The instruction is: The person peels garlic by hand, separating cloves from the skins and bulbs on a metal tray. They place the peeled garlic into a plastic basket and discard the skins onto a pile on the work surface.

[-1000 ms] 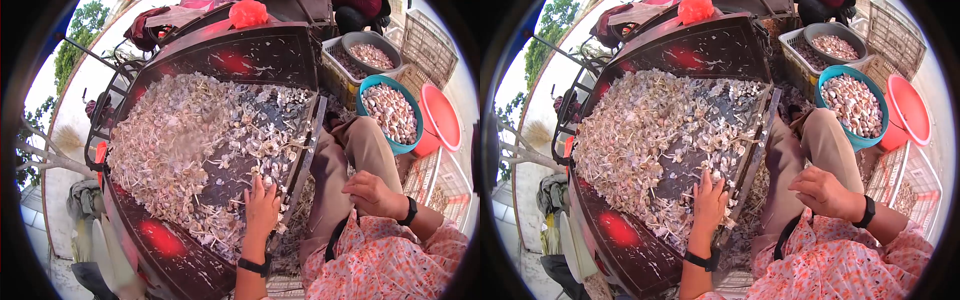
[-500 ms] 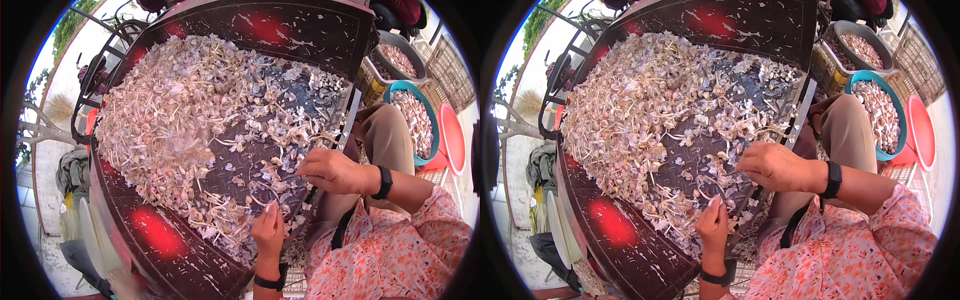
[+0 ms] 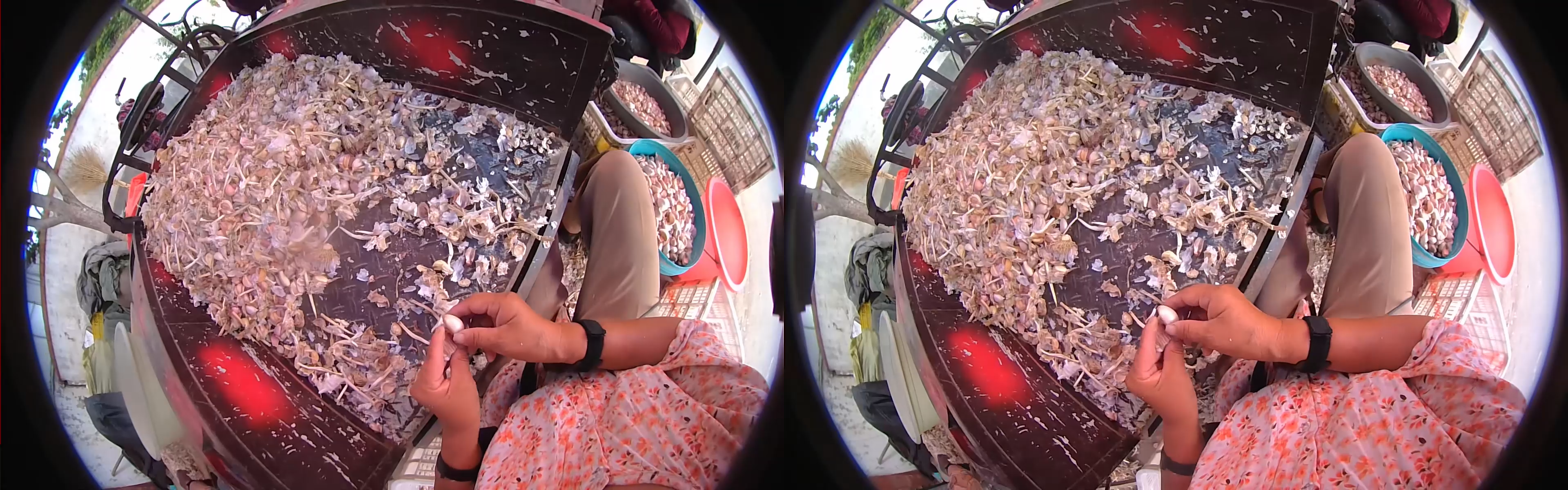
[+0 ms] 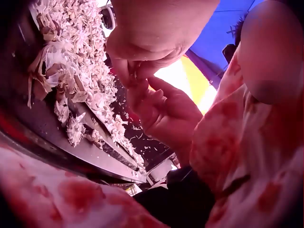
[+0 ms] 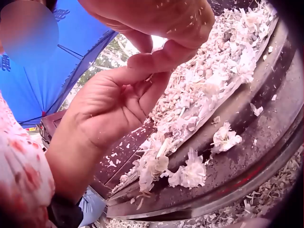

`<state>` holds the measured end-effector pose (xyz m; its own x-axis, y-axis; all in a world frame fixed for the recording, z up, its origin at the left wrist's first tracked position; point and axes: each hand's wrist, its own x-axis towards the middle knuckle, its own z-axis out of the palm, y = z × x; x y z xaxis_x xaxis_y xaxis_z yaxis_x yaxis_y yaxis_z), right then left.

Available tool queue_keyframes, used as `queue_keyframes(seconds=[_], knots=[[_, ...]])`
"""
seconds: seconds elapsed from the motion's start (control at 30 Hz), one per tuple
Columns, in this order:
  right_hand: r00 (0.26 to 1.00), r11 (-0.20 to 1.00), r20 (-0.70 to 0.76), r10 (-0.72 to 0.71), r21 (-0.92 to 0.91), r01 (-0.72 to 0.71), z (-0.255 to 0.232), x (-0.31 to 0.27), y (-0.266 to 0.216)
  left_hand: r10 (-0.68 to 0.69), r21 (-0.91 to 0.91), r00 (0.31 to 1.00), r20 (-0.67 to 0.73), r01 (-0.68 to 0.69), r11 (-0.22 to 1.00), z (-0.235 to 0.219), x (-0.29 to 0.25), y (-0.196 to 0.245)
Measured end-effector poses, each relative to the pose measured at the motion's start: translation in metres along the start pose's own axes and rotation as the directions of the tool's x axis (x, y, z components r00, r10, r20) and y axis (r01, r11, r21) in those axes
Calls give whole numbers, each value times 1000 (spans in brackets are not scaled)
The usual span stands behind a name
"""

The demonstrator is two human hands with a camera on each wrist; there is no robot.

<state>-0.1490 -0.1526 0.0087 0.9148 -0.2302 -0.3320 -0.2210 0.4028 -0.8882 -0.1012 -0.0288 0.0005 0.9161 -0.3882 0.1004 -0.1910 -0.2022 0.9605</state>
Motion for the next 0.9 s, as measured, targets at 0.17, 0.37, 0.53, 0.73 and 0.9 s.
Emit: queue_keyframes(seconds=[0.17,0.37,0.53,0.73,0.9], knots=[[995,986,46,86,141,-92,-2,7,-9,124,195,990,63,-134,972,-12,5,7],[970,742,182,162,625,-242,-14,21,-4,100,76,992,-77,-94,993,-25,37,-36],[961,673,252,112,693,-260,-12,27,3,329,190,940,88,-340,921,-35,63,-63],[998,977,49,35,211,-44,11,36,9,146,-131,947,286,-112,985,-19,52,-46],[983,974,-74,-165,143,175,19,43,18,193,-35,967,168,-190,981,-25,56,-59]])
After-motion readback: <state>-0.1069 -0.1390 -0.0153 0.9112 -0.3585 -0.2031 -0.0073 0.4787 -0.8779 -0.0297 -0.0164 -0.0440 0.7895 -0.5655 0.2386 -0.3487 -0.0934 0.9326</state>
